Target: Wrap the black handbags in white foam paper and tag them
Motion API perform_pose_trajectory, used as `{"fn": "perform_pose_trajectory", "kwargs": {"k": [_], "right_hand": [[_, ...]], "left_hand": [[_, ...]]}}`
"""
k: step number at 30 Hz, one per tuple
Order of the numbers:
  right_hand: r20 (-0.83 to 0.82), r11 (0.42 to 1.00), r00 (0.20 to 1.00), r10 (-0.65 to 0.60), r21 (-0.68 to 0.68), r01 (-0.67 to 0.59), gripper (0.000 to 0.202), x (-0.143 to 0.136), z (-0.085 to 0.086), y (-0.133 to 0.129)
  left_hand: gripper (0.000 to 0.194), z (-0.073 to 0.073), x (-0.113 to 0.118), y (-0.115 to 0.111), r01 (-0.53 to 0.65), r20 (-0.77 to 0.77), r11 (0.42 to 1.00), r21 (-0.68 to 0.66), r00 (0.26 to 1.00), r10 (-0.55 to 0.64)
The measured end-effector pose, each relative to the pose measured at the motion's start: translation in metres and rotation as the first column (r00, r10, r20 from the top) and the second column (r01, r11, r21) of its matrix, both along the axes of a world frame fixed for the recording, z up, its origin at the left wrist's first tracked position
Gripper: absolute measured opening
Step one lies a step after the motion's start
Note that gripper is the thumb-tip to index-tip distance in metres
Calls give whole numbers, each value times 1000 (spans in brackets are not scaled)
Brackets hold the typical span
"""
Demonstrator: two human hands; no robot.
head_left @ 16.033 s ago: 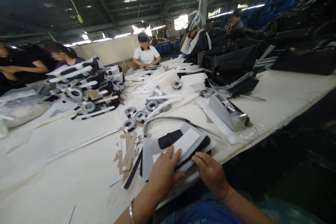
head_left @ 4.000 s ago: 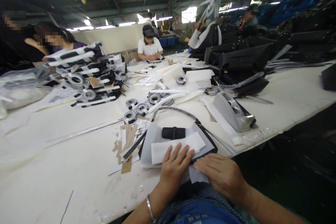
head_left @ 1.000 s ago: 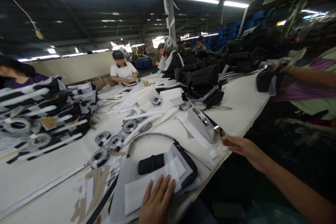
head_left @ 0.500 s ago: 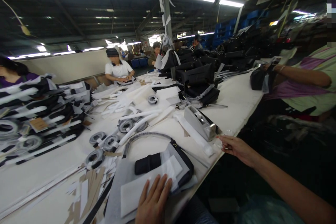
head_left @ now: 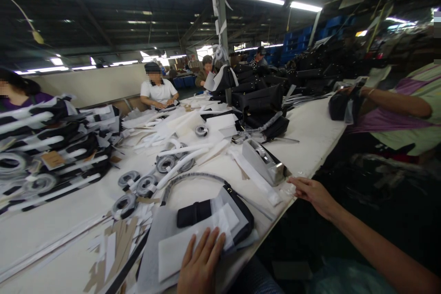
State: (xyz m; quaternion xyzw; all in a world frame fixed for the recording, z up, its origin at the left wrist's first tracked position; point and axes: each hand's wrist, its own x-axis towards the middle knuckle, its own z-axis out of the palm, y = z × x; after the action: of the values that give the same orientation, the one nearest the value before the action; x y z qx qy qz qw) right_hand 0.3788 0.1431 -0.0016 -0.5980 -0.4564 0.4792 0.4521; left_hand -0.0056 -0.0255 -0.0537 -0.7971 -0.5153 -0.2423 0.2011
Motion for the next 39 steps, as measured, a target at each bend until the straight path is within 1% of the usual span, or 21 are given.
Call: {"fn": "perform_pose_trajectory", "kwargs": {"k": [5,7,10,12,15,17,20,24,25,26,27,28,30,31,32,33,35,37,39], "right_hand": [[213,993,973,-91,96,72,41,6,1,9],[248,989,962,-117,121,89,44,4,-1,6],[248,986,960,-127,139,95,56,-5,-11,-3],[257,983,957,-137,154,100,63,-10,-18,-8],[327,972,927,-184,199,123,65,-10,-22,-6],[401,962,888,-223,239,133,62,-4,-19,-2],[524,946,812,-258,309,101,52,8,-7,-4],[671,924,698,-251,381,-34,40,14,13,-26],[703,917,669,-242,392,-80,38,13,19,-33],[743,902,630,-226,404,-153,35,10,26,-39],[789,875,580,-205,413,-254,33,7,33,-44],[836,830,518,-182,413,-374,31,2,41,-48],[911,695,387,-138,368,-618,31,-11,59,-54],[935,622,338,-108,329,-711,30,-21,68,-56],[949,562,309,-60,288,-776,28,-32,78,-57],[957,507,289,10,244,-827,26,-44,88,-58],[947,399,245,208,146,-905,24,-72,106,-58],[882,298,187,432,56,-953,23,-101,121,-55],[782,207,125,611,-5,-978,25,-130,130,-47]], "left_hand": [[63,3,-1,-1,-16,-19,1000,-20,1000,15],[64,6,-2,-2,-12,-52,1000,-15,999,11],[64,8,-3,-2,-9,-80,1000,5,997,9],[63,6,-1,-1,-13,-50,1000,21,999,14],[62,-1,4,0,-30,73,998,63,997,26],[64,-4,7,0,-47,121,997,57,992,40],[66,-5,9,-2,-56,85,998,-10,995,57],[66,-1,7,-6,-54,67,997,-50,996,58],[66,0,7,-6,-53,69,997,-55,996,57],[66,1,6,-6,-52,72,997,-59,996,57],[65,2,6,-6,-50,73,997,-63,996,55],[64,3,5,-6,-39,70,997,-68,997,44],[60,4,6,-6,-20,80,998,-67,996,25],[57,4,6,-5,-15,96,998,-59,995,21],[53,5,7,-5,-14,119,999,-49,993,20],[48,5,7,-5,-17,143,999,-42,989,23],[41,5,9,-5,-31,183,999,-39,982,38],[36,6,11,-5,-35,197,999,-38,980,42],[34,7,12,-5,-44,204,999,-29,978,49]]}}
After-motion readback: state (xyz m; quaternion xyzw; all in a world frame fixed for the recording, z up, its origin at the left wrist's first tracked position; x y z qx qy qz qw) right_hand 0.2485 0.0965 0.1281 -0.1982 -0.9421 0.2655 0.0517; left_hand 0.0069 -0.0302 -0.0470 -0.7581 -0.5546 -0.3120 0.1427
